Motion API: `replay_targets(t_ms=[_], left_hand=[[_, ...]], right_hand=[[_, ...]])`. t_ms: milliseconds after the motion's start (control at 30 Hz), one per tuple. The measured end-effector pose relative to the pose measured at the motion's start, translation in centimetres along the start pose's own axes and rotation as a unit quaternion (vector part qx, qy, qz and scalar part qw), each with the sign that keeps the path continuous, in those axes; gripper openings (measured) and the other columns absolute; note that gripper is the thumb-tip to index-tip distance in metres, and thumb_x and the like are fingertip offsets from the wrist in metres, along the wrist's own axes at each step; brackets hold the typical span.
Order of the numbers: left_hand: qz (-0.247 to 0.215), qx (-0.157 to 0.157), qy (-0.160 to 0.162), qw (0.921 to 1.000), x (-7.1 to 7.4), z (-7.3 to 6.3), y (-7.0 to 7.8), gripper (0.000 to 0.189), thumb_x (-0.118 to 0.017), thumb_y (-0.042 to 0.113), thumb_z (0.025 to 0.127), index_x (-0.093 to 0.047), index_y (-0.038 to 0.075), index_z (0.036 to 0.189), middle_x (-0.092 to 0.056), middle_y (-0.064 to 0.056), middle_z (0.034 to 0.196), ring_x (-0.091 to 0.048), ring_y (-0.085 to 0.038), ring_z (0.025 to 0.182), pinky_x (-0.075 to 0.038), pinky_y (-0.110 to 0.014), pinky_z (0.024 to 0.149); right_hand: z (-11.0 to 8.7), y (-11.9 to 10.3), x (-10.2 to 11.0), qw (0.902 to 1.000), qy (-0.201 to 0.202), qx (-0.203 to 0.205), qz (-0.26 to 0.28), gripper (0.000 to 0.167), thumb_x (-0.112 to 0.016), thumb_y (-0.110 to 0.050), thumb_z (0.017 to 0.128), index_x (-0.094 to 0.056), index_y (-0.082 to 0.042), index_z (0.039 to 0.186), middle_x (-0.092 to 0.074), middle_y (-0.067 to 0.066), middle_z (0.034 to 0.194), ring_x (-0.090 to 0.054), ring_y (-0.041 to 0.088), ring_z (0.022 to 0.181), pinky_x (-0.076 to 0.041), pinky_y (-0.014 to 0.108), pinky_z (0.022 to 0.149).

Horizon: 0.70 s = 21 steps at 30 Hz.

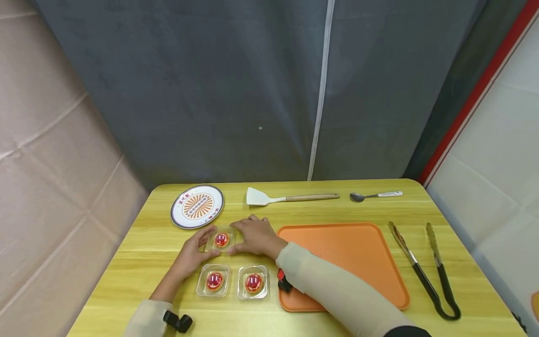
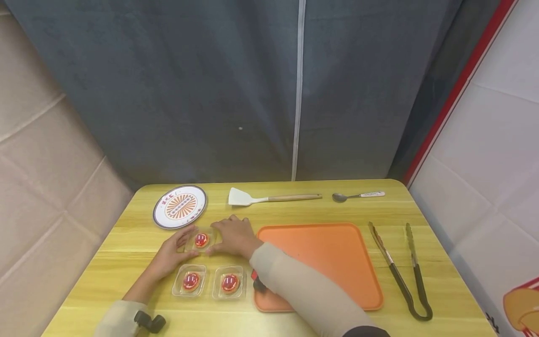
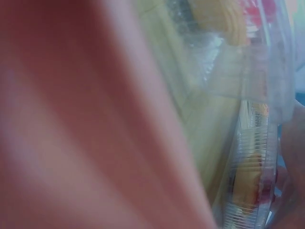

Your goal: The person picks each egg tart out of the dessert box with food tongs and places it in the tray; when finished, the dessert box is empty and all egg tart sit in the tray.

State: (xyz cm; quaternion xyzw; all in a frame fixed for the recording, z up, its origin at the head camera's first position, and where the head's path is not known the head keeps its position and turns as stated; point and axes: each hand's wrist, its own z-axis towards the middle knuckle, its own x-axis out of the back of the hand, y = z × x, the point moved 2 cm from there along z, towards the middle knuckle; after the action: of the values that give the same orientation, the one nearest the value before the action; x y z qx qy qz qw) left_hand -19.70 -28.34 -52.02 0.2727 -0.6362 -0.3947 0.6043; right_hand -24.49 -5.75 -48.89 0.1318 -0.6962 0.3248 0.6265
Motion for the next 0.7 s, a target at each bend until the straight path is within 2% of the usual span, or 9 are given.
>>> replay_targets(t_ms=[233,500,700], left_hand=[[0.004,-0.001,0.011,0.9999,-0.10,0.01,-0.09,0.083,-0.086,0.012,0.083,-0.042,-0.001,0.153,-0.049,-0.022,0.154,-0.048,-0.040,0.141,-0.036,-0.051,0.118],[0.013,-0.016,0.009,0.9998,-0.26,-0.02,-0.39,0.082,-0.086,0.014,0.083,-0.044,-0.001,0.152,-0.052,-0.019,0.152,-0.050,-0.037,0.140,-0.039,-0.049,0.117],[0.014,-0.015,0.014,0.9997,-0.37,-0.11,-0.33,0.081,-0.087,0.012,0.082,-0.045,0.001,0.151,-0.052,-0.019,0.152,-0.052,-0.038,0.138,-0.040,-0.050,0.116]], right_hand=[[0.14,0.16,-0.27,0.9999,-0.005,0.002,-0.009,0.085,-0.061,-0.082,0.081,-0.051,-0.035,0.151,-0.056,-0.011,0.150,-0.052,0.018,0.131,-0.047,0.050,0.097],[-0.12,-0.06,-0.04,1.0000,-0.006,0.004,0.000,0.089,-0.072,-0.078,0.077,-0.049,-0.038,0.153,-0.055,-0.010,0.152,-0.052,0.018,0.129,-0.046,0.052,0.098],[-0.13,-0.01,-0.11,0.9999,-0.006,0.008,-0.005,0.087,-0.068,-0.079,0.079,-0.048,-0.039,0.153,-0.055,-0.010,0.151,-0.051,0.019,0.131,-0.046,0.051,0.098]])
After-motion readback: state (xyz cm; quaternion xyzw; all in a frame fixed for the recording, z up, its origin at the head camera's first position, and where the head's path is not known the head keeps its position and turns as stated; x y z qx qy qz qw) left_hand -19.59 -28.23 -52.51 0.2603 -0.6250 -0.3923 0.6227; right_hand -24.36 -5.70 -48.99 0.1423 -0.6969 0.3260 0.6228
